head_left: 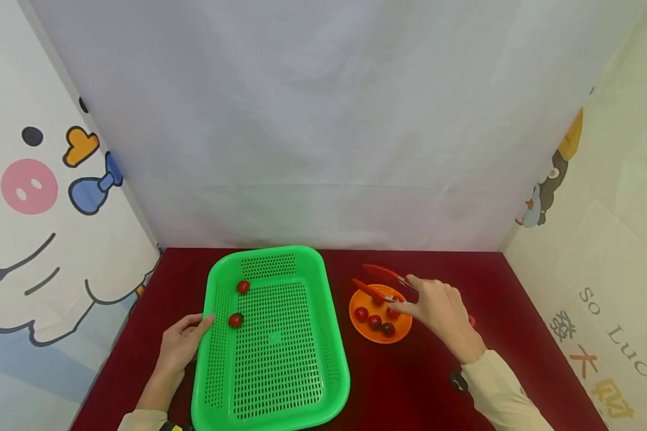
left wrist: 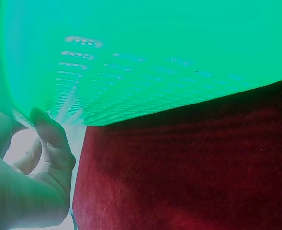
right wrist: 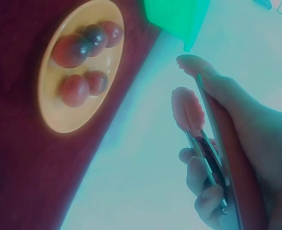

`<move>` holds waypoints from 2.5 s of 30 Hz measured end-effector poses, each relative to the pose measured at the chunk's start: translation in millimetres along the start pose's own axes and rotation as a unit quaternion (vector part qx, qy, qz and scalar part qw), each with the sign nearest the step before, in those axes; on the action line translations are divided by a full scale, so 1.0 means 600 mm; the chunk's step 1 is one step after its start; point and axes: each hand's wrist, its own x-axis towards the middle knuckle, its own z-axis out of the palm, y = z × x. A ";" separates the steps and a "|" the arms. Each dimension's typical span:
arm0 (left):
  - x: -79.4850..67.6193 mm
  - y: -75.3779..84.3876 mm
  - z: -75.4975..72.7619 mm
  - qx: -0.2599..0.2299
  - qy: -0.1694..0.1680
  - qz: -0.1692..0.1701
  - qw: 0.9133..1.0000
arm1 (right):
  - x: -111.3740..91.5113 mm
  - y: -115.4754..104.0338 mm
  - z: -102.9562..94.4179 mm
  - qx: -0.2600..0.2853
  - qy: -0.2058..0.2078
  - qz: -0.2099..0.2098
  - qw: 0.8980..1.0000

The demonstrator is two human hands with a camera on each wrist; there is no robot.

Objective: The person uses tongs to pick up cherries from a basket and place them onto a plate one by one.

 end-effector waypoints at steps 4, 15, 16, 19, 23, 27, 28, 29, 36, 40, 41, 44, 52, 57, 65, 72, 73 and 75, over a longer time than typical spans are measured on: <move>0.000 0.000 0.000 0.001 -0.002 -0.001 1.000 | 0.009 -0.011 -0.002 -0.004 0.006 -0.008 1.000; 0.000 -0.002 -0.001 -0.002 0.001 -0.001 1.000 | 0.030 -0.043 -0.002 -0.004 0.021 -0.039 0.999; 0.000 -0.002 0.000 -0.004 0.001 -0.002 1.000 | 0.032 -0.045 -0.001 -0.002 0.021 -0.042 0.999; 0.000 -0.002 0.000 -0.009 0.000 -0.002 1.000 | 0.038 -0.052 0.001 0.001 0.025 -0.052 0.998; 0.000 -0.001 0.000 -0.011 -0.001 -0.003 1.000 | 0.046 -0.062 0.005 -0.002 0.031 -0.066 0.997; 0.000 0.000 0.000 -0.010 0.000 -0.003 1.000 | 0.053 -0.073 0.007 -0.008 0.026 -0.073 0.997; 0.000 0.000 0.000 -0.010 0.000 -0.003 1.000 | 0.054 -0.076 0.008 -0.009 0.021 -0.074 0.997; 0.000 0.000 0.000 -0.010 0.000 -0.004 1.000 | 0.056 -0.079 0.008 -0.006 0.017 -0.073 0.997; 0.004 -0.002 -0.001 -0.011 -0.003 -0.010 1.000 | 0.067 -0.102 0.015 0.009 0.004 -0.081 0.997; 0.005 -0.003 -0.001 -0.012 -0.003 -0.013 1.000 | 0.073 -0.114 0.021 0.004 0.006 -0.097 0.995; 0.005 -0.003 -0.001 -0.011 -0.002 -0.013 1.000 | 0.075 -0.117 0.023 0.001 0.007 -0.101 0.995; 0.004 -0.003 0.000 -0.009 -0.004 -0.011 1.000 | 0.077 -0.127 0.027 -0.008 0.013 -0.117 0.993; 0.002 -0.002 0.001 -0.002 -0.002 -0.002 1.000 | 0.086 -0.149 0.047 0.005 0.032 -0.146 0.989; 0.001 -0.003 0.000 0.004 0.002 -0.002 1.000 | 0.092 -0.161 0.060 0.002 0.027 -0.156 0.987; 0.002 -0.005 -0.001 -0.009 -0.007 -0.009 1.000 | 0.102 -0.188 0.071 -0.018 -0.004 -0.168 0.986; 0.000 -0.002 -0.001 -0.007 -0.005 -0.008 1.000 | 0.110 -0.213 0.082 -0.036 -0.019 -0.174 0.984; 0.000 -0.001 0.000 -0.007 -0.005 -0.007 1.000 | 0.112 -0.216 0.084 -0.040 -0.020 -0.175 0.984; 0.001 -0.001 0.000 -0.007 -0.004 -0.004 1.000 | 0.115 -0.223 0.086 -0.046 -0.022 -0.178 0.983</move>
